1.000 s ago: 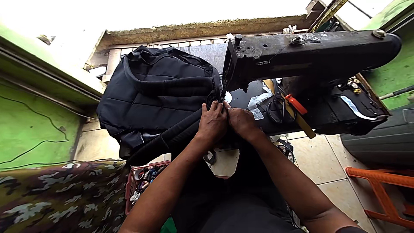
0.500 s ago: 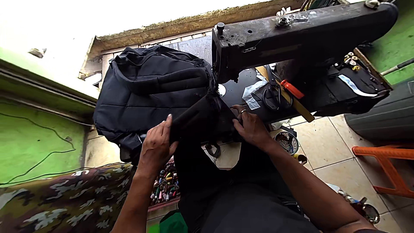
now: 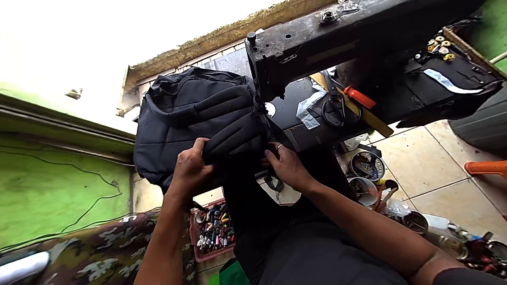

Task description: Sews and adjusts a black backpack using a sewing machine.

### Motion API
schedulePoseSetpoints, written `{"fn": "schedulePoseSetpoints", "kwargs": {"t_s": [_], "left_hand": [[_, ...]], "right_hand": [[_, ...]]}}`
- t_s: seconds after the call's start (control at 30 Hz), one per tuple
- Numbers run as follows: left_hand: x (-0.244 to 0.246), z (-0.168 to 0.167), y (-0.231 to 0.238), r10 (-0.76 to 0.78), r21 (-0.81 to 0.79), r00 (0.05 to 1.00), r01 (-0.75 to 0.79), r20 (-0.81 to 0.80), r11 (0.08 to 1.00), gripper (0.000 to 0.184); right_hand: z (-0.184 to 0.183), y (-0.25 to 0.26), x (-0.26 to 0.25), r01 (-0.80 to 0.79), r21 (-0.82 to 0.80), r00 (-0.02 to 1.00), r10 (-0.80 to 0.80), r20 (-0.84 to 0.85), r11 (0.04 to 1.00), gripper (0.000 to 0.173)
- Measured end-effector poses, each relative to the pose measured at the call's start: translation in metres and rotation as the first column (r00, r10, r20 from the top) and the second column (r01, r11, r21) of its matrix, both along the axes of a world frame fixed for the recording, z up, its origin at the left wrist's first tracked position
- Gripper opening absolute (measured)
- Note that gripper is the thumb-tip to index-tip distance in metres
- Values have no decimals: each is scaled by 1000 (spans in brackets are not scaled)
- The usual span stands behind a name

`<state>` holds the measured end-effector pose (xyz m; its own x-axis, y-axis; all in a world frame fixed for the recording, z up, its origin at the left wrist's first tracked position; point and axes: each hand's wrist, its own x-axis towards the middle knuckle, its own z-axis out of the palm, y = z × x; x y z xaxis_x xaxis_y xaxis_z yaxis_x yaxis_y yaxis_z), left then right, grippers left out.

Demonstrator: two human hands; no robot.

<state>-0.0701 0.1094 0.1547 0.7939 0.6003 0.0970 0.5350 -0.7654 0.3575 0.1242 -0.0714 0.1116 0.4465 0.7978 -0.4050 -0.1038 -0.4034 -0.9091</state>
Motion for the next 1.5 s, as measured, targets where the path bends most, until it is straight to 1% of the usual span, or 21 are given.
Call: {"fn": "schedulePoseSetpoints", "kwargs": {"t_s": [0.07, 0.13, 0.2, 0.23, 0.3, 0.4, 0.47, 0.57, 0.67, 0.73, 0.8, 0.87, 0.93, 0.97, 1.0, 1.07, 1.13, 1.2, 1.3, 1.4, 1.5], "left_hand": [[-1, 24, -3, 17, -60, 1000, -17, 1, 998, 49], [2, 41, -10, 37, -119, 999, -40, -25, 992, 48], [3, 49, -17, 51, -215, 998, -60, -44, 975, 45], [2, 48, -18, 56, -264, 998, -65, -42, 962, 45], [-1, 44, -20, 83, -393, 996, -82, -14, 916, 44], [-2, 37, -21, 177, -622, 981, -92, 76, 778, 40], [-2, 33, -20, 212, -689, 971, -80, 108, 720, 41], [-1, 27, -17, 196, -678, 976, -82, 94, 730, 42], [-3, 24, -12, 140, -588, 989, -80, 57, 805, 43], [-3, 26, -10, 94, -460, 995, -94, -23, 883, 44], [1, 31, -15, 70, -327, 987, -114, -145, 938, 49], [9, 39, -30, 77, -182, 954, -134, -288, 974, 68], [26, 46, -53, 53, 6, 958, -54, -280, 999, 92], [40, 47, -66, -13, 86, 975, 33, -223, 996, 91], [58, 46, -79, -131, 131, 978, 153, -161, 980, 80], [97, 31, -98, -406, 144, 912, 410, -58, 900, 40], [127, 4, -96, -552, 118, 833, 552, -36, 825, 36], [135, -22, -79, -550, 78, 834, 552, -50, 830, 41], [122, -44, -64, -468, 124, 881, 473, -69, 872, 52], [108, -49, -66, -411, 200, 910, 414, -54, 888, 53], [102, -48, -72, -339, 196, 935, 353, -99, 915, 77]], "right_hand": [[1, 7, -6, 226, 67, 923, -191, -334, 972, 39], [1, 11, -8, 444, 94, 726, -296, -621, 891, 41], [-3, 16, -7, 573, 56, 524, -313, -792, 817, 40], [-4, 18, -7, 606, 32, 449, -309, -838, 795, 37], [-1, 21, -7, 626, -9, 366, -304, -879, 780, 33], [7, 21, -6, 601, -53, 321, -301, -898, 798, 27], [4, 19, -4, 557, 0, 308, -206, -929, 831, 30], [0, 21, -4, 541, 45, 362, -185, -914, 840, 29], [2, 26, -4, 585, 25, 562, -384, -733, 810, 17], [-4, 23, -1, 567, 98, 707, -422, -567, 818, 12], [-8, 17, 5, 498, 112, 808, -413, -421, 860, 14], [-14, 13, 12, 405, 81, 886, -369, -281, 910, 16], [-18, 10, 16, 325, 51, 941, -318, -114, 944, 16], [-19, 8, 16, 286, 39, 958, -285, -32, 957, 17], [-19, 6, 15, 250, 32, 966, -251, 53, 968, 18], [-16, -1, 12, 207, 83, 954, -220, 203, 975, 18], [-12, -8, 12, 156, 119, 937, -185, 296, 981, 21], [-8, -4, 15, 170, 19, 929, -167, 330, 985, 21], [-16, -1, 25, 194, -62, 953, -173, 249, 979, 14], [-16, 1, 27, 222, -43, 958, -210, 196, 974, 12], [-16, 2, 26, 239, -6, 966, -237, 106, 971, 13]]}}
